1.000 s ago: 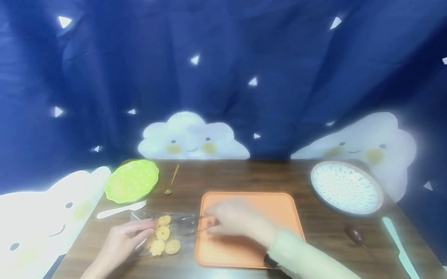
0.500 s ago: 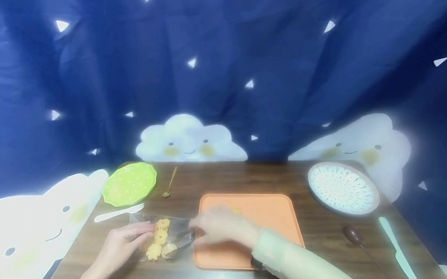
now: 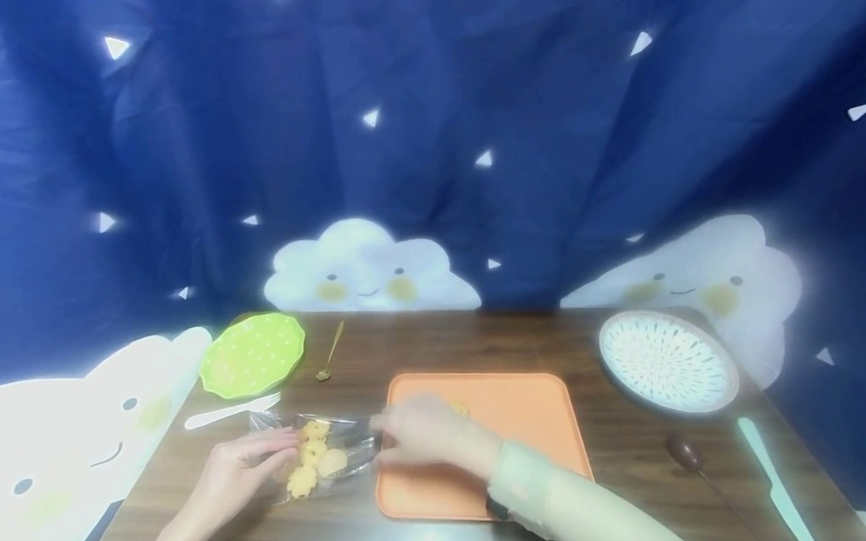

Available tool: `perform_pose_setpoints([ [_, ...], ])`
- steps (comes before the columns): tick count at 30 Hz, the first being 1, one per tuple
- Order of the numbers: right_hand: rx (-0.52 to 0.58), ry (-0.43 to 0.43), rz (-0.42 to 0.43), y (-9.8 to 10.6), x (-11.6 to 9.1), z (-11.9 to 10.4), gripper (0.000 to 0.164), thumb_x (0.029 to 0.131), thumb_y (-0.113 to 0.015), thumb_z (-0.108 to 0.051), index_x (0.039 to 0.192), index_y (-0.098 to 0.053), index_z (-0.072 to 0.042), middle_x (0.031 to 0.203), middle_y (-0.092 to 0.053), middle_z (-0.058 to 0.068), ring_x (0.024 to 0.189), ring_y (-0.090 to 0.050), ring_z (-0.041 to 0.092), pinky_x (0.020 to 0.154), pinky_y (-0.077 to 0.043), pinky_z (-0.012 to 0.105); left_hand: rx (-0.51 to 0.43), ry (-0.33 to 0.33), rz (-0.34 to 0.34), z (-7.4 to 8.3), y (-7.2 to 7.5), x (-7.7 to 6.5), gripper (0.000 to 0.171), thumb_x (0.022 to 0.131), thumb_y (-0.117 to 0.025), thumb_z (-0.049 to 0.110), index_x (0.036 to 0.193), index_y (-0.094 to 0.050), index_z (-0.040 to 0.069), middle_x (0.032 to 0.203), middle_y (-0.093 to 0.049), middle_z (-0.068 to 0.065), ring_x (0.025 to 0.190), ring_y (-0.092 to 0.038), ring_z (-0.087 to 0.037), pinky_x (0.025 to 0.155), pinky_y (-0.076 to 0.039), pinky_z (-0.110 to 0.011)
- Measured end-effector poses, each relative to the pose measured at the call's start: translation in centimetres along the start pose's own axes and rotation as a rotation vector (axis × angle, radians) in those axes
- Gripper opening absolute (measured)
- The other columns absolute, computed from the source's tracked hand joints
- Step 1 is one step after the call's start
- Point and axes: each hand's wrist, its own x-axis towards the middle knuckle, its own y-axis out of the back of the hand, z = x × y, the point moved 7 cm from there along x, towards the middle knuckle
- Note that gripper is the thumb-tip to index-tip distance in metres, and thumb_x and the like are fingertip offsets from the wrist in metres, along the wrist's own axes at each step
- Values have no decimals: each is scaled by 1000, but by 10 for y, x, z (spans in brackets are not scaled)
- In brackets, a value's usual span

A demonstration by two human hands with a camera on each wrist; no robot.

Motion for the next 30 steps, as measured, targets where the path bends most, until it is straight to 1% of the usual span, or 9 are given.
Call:
perform_pose_setpoints([
  [4,-24,16,-25,-5,1,-2,34,86,-70,-63,90,-63,-30,80,-63,-20,63,-52,-3,51,-34,20,-7,19,-9,-1,-1,0,17,79,-86,15,94,-82,23,101,-81,4,99,-77,-18,96,-46,0],
  [8,-38,27,-33,-9,2,-3,31,89,-68,-59,92,-62,-29,80,-62,-18,63,-50,0,53,-36,22,-17,28,-12,-2,-1,0,16,81,-85,17,95,-82,24,102,-81,3,99,-77,-17,95,-46,0],
  [11,-60,44,-14,-10,2,-4,29,91,-67,-57,93,-63,-28,79,-61,-17,63,-49,1,54,-39,23,-17,37,-13,-3,-1,0,17,81,-85,17,95,-82,24,102,-81,3,99,-77,-16,95,-46,0],
  [15,-94,75,17,-9,1,-6,30,91,-66,-57,90,-63,-27,75,-56,-18,61,-46,2,53,-38,24,-6,44,-15,-4,-2,0,18,79,-86,15,95,-82,24,101,-81,5,98,-77,-16,94,-46,1],
  [21,-159,126,52,-4,-1,-11,29,93,-65,-55,89,-64,-27,74,-55,-18,62,-46,0,54,-38,22,-8,25,-17,-2,-1,0,17,80,-86,16,95,-82,23,101,-81,4,98,-78,-18,94,-47,0],
  [23,-160,134,61,0,-2,-12,28,93,-65,-54,89,-64,-26,74,-56,-19,62,-45,0,54,-38,21,-7,18,-15,-2,-1,1,17,80,-85,16,95,-82,23,101,-81,5,98,-78,-18,94,-47,0],
  [25,-132,130,66,4,-4,-12,27,93,-66,-53,89,-63,-26,74,-58,-19,62,-45,-1,54,-38,20,-10,15,-11,-2,-1,1,17,80,-86,15,95,-82,23,101,-81,5,98,-78,-17,94,-47,0],
  [27,-97,113,67,8,-7,-10,27,93,-66,-52,89,-63,-25,75,-61,-18,61,-46,-1,55,-40,19,-10,11,-4,-3,-1,0,17,80,-86,15,95,-82,23,101,-81,5,97,-78,-16,94,-47,0],
  [30,-70,77,70,11,-14,-4,27,93,-66,-52,96,-66,-25,82,-66,-15,64,-52,0,58,-46,21,-8,18,-6,-4,-1,-1,17,80,-86,14,95,-82,22,102,-81,4,97,-77,-15,94,-47,0],
])
